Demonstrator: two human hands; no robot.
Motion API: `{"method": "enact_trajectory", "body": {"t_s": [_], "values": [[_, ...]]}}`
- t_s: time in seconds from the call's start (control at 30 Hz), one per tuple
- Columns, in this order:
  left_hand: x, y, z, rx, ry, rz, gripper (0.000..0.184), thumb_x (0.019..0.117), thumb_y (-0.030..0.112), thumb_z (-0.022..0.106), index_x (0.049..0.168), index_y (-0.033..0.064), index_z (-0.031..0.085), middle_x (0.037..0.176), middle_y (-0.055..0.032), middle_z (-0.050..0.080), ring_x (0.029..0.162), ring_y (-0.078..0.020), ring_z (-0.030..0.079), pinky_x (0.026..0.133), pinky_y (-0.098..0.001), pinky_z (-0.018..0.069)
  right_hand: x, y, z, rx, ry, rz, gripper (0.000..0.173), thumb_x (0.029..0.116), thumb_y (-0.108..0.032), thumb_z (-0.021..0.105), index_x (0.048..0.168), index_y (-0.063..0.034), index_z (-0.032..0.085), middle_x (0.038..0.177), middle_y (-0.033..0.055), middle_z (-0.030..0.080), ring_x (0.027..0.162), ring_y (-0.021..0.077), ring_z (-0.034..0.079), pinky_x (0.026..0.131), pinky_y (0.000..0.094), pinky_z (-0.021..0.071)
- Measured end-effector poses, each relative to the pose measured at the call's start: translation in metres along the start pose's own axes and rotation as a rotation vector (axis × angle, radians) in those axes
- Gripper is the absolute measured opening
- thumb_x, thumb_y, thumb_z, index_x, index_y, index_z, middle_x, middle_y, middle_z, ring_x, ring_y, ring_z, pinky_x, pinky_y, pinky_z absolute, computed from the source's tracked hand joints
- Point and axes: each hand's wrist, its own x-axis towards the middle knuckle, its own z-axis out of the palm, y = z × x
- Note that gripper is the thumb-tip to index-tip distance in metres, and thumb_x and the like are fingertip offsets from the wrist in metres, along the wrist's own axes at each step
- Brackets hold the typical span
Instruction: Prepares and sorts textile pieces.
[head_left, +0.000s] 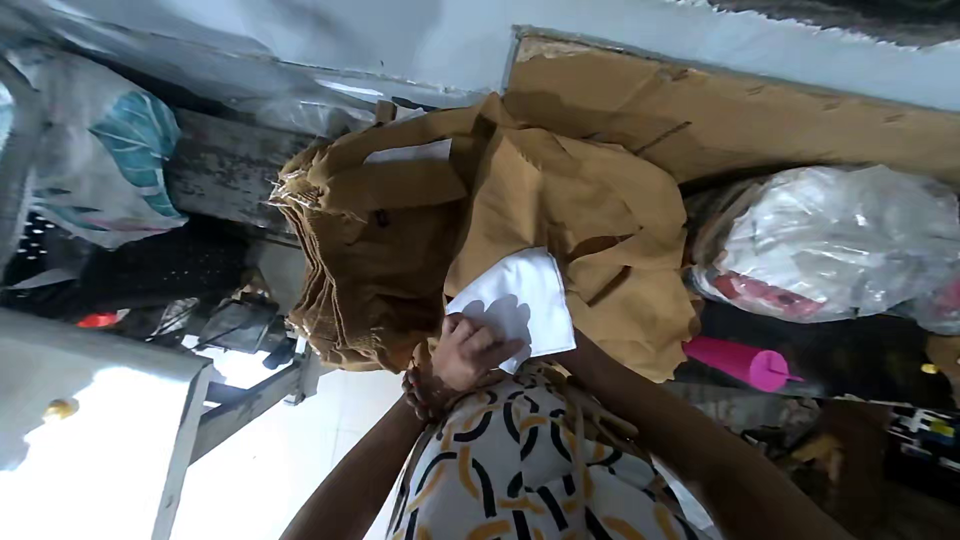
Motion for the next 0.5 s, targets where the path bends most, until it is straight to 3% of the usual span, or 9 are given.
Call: {"method": "enact_trajectory", "body": {"t_s": [0.13,0.2,0.23,0.33,0.37,0.5], "values": [[-0.001,0.0,0.0,-0.004,0.009,0.031,0.019,0.099,0.018,0.061,0.101,0.0281,0.077,0.087,0.0001,0.065,0.086,-0.0188,0.058,0.088,-0.037,0.0387,-0.015,0.0,-0.006,0.032,-0.145,-0.044,0.029,0.1087,0.0,0.025,0.107,0.0022,0.055,0.08,0.0036,0.057,0.067,0.0025,0.055,0.066,0.0147,0.0484],[-0.001,0.001,-0.001,0.006,0.008,0.039,0.019,0.0995,0.018,0.061,0.103,0.0285,0.077,0.089,0.001,0.066,0.087,-0.0184,0.058,0.088,-0.0371,0.038,-0.017,0.0,-0.003,0.173,-0.13,0.033,0.031,0.1099,-0.003,0.021,0.107,-0.0016,0.052,0.08,0.0041,0.056,0.067,0.0057,0.054,0.065,0.0176,0.0489],[-0.001,0.001,-0.001,0.007,0.008,0.043,0.02,0.0996,0.017,0.061,0.103,0.0287,0.077,0.091,0.0017,0.067,0.087,-0.0183,0.058,0.088,-0.0371,0.0377,-0.016,-0.001,0.002,0.201,-0.069,0.057,0.031,0.1107,-0.004,0.023,0.107,-0.0017,0.053,0.079,0.0045,0.055,0.067,0.0074,0.054,0.065,0.0197,0.0487],[-0.003,0.003,-0.004,-0.006,0.012,0.045,0.021,0.1014,0.017,0.058,0.105,0.0279,0.077,0.101,0.0049,0.074,0.092,-0.0167,0.06,0.09,-0.0368,0.0372,0.027,0.036,-0.016,0.216,-0.184,-0.079,0.034,0.1125,-0.014,0.024,0.111,-0.0056,0.056,0.085,0.0011,0.061,0.076,0.0065,0.06,0.071,0.0229,0.0526],[-0.005,0.003,-0.004,-0.019,0.016,0.043,0.022,0.1017,0.016,0.058,0.104,0.0272,0.077,0.105,0.0058,0.076,0.095,-0.016,0.062,0.09,-0.0369,0.037,0.039,0.046,-0.018,0.262,-0.181,-0.104,0.035,0.1109,-0.015,0.027,0.103,-0.0098,0.061,0.081,-0.0012,0.067,0.073,0.0057,0.066,0.069,0.023,0.0564],[-0.01,0.005,-0.003,-0.02,0.021,0.035,0.023,0.1016,0.014,0.057,0.103,0.0262,0.077,0.108,0.0082,0.076,0.1,-0.0149,0.062,0.093,-0.0367,0.0368,0.054,0.052,-0.02,0.371,-0.196,-0.087,0.028,0.1061,-0.014,0.034,0.098,-0.0146,0.061,0.081,-0.002,0.069,0.075,0.0083,0.068,0.07,0.0271,0.0582]]}}
